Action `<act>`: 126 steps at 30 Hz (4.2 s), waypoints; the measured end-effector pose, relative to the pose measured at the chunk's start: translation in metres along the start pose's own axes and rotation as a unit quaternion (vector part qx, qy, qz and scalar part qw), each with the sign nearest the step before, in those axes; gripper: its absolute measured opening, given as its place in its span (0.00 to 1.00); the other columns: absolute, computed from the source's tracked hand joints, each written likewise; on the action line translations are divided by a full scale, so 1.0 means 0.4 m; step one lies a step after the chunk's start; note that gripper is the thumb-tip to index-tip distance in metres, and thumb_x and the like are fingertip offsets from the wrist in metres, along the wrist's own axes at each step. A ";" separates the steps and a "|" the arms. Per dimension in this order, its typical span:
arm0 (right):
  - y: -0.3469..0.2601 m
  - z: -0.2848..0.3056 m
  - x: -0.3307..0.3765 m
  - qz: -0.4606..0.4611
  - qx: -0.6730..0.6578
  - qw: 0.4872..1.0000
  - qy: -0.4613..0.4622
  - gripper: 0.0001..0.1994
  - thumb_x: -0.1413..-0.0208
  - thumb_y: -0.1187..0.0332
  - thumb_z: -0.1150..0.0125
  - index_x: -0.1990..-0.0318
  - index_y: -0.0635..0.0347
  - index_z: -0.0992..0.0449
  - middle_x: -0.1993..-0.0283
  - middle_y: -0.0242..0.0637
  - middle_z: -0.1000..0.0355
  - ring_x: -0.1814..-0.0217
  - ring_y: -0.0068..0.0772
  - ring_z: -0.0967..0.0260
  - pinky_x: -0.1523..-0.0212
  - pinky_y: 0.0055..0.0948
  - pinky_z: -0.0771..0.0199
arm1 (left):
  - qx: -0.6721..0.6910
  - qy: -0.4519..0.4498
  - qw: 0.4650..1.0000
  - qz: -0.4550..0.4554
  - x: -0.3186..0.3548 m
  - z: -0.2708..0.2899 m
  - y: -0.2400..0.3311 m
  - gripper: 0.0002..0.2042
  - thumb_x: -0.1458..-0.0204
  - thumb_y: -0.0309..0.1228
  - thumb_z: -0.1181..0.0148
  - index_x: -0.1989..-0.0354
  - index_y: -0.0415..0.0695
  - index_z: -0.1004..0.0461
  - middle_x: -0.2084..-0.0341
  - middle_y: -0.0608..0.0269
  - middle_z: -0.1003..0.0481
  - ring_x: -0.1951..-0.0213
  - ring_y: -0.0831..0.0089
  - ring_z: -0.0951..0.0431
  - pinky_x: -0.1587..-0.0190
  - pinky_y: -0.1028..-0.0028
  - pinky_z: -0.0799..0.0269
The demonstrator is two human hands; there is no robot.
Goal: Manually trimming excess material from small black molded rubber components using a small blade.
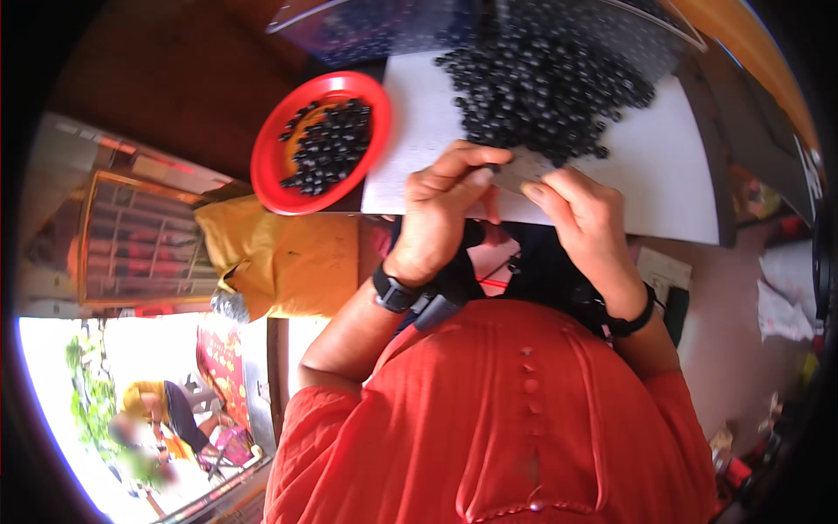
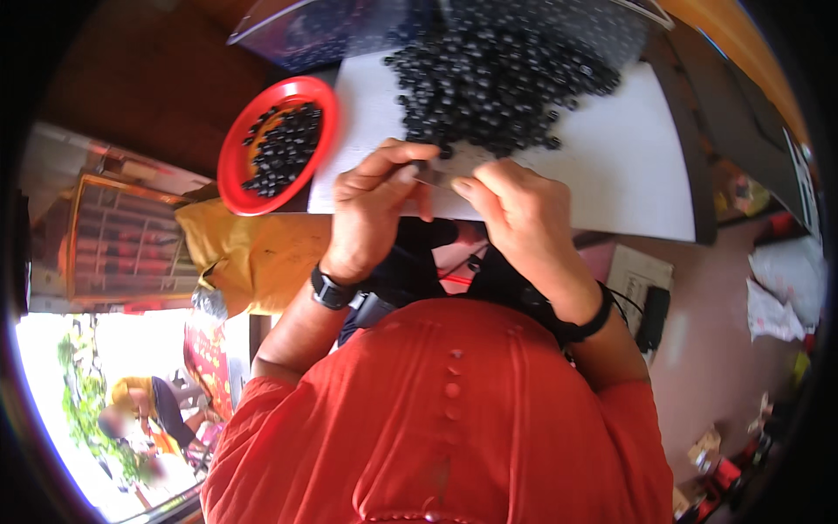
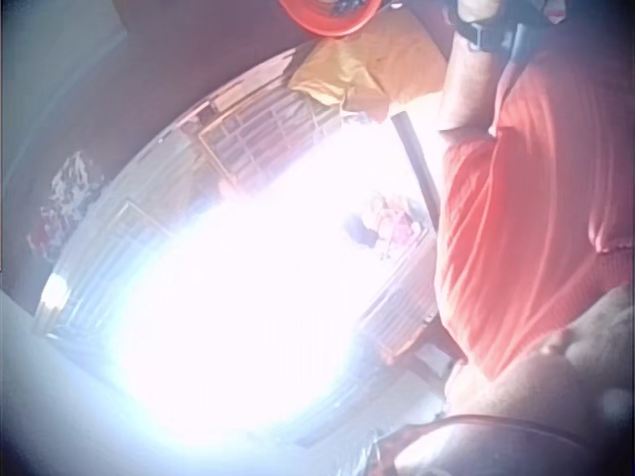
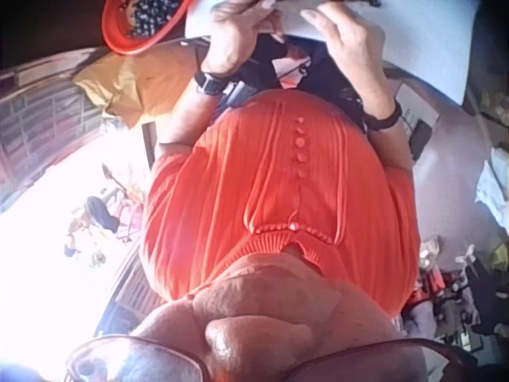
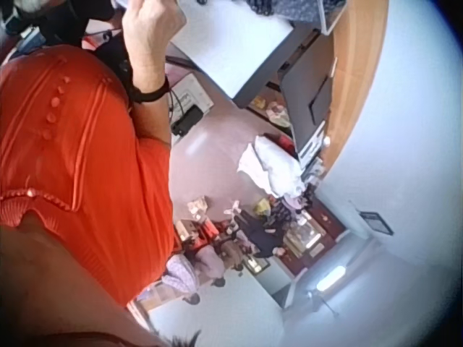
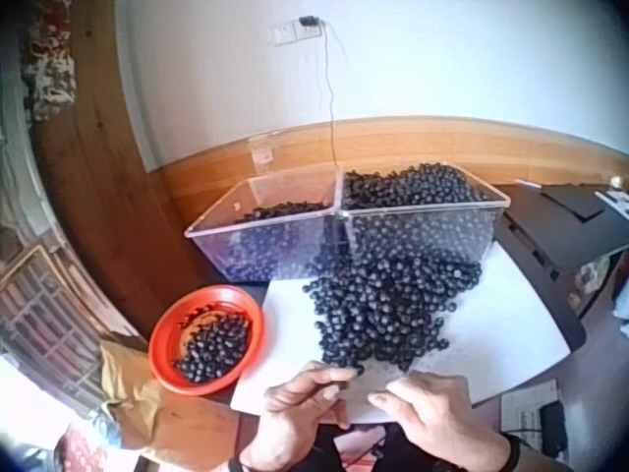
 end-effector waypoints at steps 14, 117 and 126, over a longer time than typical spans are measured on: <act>0.050 0.034 -0.005 -0.100 -0.181 0.977 0.048 0.11 0.36 0.68 0.32 0.68 0.68 0.20 0.82 0.25 0.41 0.78 0.13 0.49 0.78 0.23 0.50 | -0.587 0.183 0.763 -0.200 0.000 0.210 0.234 0.14 0.50 0.19 0.33 0.54 0.45 0.15 0.55 0.62 0.22 0.52 0.65 0.24 0.61 0.72 0.21; 0.001 -0.003 0.009 0.007 0.025 0.999 0.027 0.12 0.38 0.66 0.33 0.71 0.60 0.27 0.74 0.40 0.27 0.78 0.44 0.29 0.78 0.39 0.33 | 0.095 -0.003 0.992 0.083 0.001 0.014 -0.024 0.13 0.31 0.23 0.52 0.44 0.33 0.24 0.66 0.51 0.23 0.75 0.67 0.24 0.70 0.74 0.26; 0.021 0.018 0.003 -0.103 -0.068 0.992 -0.007 0.13 0.38 0.67 0.32 0.71 0.63 0.26 0.78 0.43 0.30 0.81 0.41 0.33 0.78 0.37 0.37 | 0.127 0.002 0.990 0.062 -0.005 0.006 -0.017 0.12 0.33 0.21 0.48 0.44 0.33 0.23 0.62 0.54 0.23 0.72 0.70 0.22 0.67 0.74 0.22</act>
Point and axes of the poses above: each hand's wrist, its own x-axis away from the middle knuckle, its own z-axis out of the back of the hand, y = z × x, the point moved 5 cm from there along -x, towards the middle knuckle
